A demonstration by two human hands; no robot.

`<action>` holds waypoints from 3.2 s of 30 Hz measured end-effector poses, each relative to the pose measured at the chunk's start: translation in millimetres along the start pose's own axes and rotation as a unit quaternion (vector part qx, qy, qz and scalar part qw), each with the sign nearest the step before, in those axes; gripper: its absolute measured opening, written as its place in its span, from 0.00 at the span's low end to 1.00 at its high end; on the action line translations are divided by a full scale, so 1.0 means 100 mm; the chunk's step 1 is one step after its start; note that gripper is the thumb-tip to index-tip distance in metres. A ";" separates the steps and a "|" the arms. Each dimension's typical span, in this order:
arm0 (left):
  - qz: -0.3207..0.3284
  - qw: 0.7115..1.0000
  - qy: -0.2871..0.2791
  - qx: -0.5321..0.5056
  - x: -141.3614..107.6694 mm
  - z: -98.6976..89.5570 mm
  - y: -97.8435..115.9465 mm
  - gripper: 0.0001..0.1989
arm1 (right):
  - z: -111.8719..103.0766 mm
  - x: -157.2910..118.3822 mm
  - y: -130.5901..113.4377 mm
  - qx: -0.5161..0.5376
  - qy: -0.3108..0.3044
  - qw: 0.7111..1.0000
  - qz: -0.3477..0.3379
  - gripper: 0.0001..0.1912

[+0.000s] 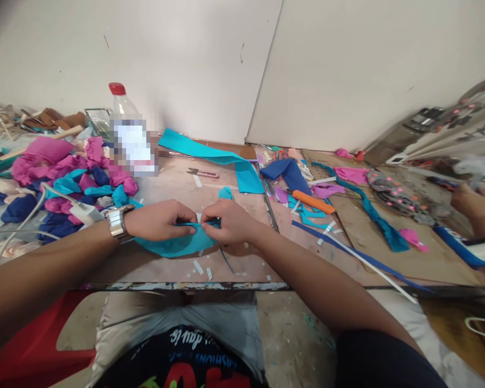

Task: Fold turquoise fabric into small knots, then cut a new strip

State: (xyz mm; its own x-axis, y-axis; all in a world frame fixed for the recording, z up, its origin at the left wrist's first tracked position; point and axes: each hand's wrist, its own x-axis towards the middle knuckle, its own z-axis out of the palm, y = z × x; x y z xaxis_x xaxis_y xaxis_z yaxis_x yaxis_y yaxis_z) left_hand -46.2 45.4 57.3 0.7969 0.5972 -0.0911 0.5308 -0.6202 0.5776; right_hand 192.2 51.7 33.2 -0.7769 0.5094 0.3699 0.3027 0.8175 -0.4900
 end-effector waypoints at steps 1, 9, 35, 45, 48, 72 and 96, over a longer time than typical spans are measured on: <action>0.002 1.000 0.001 -0.011 0.00 0.01 -0.01 0.15 | 0.00 0.00 0.00 0.000 -0.002 1.000 0.003 0.07; -0.012 0.996 -0.002 -0.087 0.00 0.07 -0.06 0.19 | 0.06 0.00 0.01 -0.004 0.012 1.000 0.002 0.06; 0.019 0.992 0.007 -0.122 -0.01 0.04 -0.10 0.22 | 0.08 -0.01 -0.02 0.007 0.054 0.998 0.031 0.07; -0.018 0.988 0.000 -0.156 -0.02 0.00 -0.07 0.21 | 0.10 -0.01 0.00 -0.030 0.080 0.996 0.015 0.06; -0.019 0.985 -0.003 -0.173 -0.02 -0.03 -0.06 0.22 | 0.11 -0.02 0.01 -0.028 0.087 0.996 0.006 0.05; -0.072 0.980 0.024 -0.181 -0.02 -0.04 -0.13 0.21 | 0.06 0.00 -0.01 -0.099 0.111 0.987 -0.056 0.03; -0.024 0.975 0.216 0.040 -0.03 0.14 0.05 0.12 | 0.13 0.00 0.00 -0.070 0.129 0.987 0.060 0.03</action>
State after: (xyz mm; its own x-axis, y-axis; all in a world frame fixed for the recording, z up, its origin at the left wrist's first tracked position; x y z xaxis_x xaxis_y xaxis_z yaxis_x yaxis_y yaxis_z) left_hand -41.8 32.7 49.1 0.5835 0.7744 0.2445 0.5984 -0.6136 0.5152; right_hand 185.0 47.9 23.4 -0.5692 0.6422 0.5135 0.4721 0.7665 -0.4353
